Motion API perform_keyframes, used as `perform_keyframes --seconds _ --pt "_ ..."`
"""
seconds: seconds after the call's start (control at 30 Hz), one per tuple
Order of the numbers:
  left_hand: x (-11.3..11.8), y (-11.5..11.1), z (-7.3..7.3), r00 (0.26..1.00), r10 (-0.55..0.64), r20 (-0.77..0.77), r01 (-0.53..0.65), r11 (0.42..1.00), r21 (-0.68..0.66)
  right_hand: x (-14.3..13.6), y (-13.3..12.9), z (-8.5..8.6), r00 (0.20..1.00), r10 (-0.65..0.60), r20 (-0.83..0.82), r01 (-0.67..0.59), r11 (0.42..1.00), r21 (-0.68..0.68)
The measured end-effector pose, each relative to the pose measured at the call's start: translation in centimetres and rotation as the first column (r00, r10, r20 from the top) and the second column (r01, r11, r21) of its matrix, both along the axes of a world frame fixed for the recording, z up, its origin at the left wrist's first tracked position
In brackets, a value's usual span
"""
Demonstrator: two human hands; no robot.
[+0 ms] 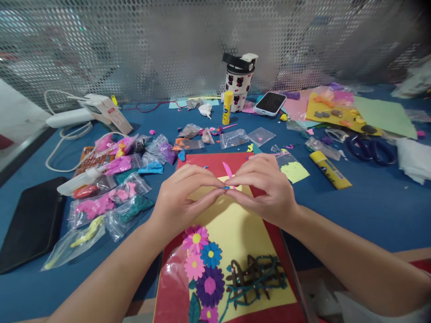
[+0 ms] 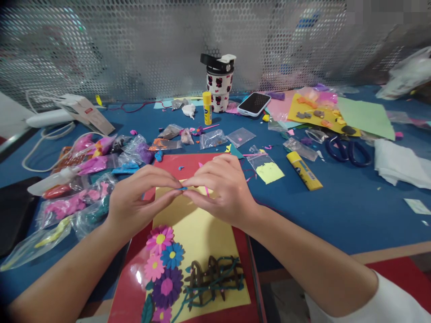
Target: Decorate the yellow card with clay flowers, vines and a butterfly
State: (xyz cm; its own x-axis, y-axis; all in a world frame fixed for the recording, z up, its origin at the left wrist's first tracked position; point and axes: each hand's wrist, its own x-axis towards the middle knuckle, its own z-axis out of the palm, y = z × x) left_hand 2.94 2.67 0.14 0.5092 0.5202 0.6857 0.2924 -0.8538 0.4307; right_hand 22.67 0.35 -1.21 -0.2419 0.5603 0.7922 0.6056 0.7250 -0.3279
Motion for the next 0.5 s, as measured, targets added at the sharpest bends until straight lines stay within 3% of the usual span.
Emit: perform_keyframes --seconds 0.5 --pt "-0.08 -0.03 -0.10 1.000 -0.005 0.004 0.005 1.000 0.015 -0.14 0.03 -0.23 0.999 0.023 -0.030 -0.022 0.999 0.030"
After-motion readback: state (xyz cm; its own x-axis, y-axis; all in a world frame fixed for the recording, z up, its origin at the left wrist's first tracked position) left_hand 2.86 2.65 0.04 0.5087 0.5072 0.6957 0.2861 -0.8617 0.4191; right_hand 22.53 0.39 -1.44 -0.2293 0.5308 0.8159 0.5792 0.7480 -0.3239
